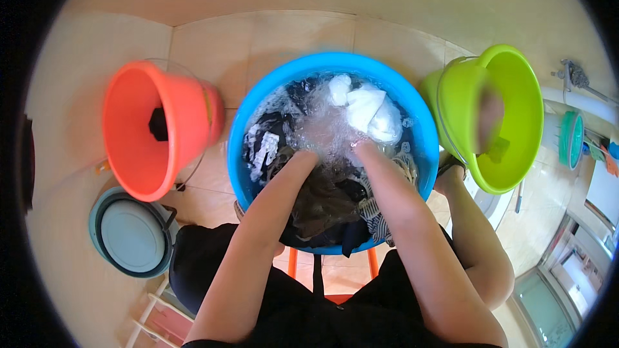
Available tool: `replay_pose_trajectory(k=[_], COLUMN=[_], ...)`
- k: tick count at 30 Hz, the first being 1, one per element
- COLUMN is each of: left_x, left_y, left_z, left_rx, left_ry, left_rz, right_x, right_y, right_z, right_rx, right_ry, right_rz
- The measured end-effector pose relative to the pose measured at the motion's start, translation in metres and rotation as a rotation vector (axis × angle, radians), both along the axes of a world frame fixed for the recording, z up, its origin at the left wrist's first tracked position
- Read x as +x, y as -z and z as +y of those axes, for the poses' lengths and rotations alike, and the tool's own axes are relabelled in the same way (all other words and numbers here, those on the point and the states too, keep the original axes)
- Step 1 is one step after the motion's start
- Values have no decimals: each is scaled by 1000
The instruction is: The person hand-washes various garments in a blue basin filled with soapy water. They scrub, rinse, and wring out items one by one, then transfer the cleaned clothes into a green bucket. The process continues with multiple items including shirts and socks.
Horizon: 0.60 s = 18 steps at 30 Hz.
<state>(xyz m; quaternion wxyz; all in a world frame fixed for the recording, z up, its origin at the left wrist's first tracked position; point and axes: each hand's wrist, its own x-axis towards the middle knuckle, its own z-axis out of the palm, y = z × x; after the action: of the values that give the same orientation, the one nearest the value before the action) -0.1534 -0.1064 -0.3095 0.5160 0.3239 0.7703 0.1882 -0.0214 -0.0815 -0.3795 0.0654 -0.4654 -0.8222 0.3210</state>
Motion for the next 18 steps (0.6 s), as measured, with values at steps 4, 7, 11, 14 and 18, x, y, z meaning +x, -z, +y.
replay_pose_trajectory(k=[4, 7, 11, 14, 18], left_x=[0, -15, -26, -23, -11], left_y=[-10, -61, -145, -203, -258], left_z=[-42, -49, -13, -2, -10], left_rx=[501, 541, 883, 774, 720], left_ry=[269, -6, -1, 54, 36], left_rz=[305, 138, -16, -436, -710], right_x=[-11, -17, 7, 20, 19], right_y=[-59, -145, -242, -297, -367], right_z=[16, -3, -12, -8, -23], right_rx=[-309, -128, 9, -262, -426], right_ry=[169, 183, 254, 262, 409], right_rz=[-417, -67, 583, 647, 1007])
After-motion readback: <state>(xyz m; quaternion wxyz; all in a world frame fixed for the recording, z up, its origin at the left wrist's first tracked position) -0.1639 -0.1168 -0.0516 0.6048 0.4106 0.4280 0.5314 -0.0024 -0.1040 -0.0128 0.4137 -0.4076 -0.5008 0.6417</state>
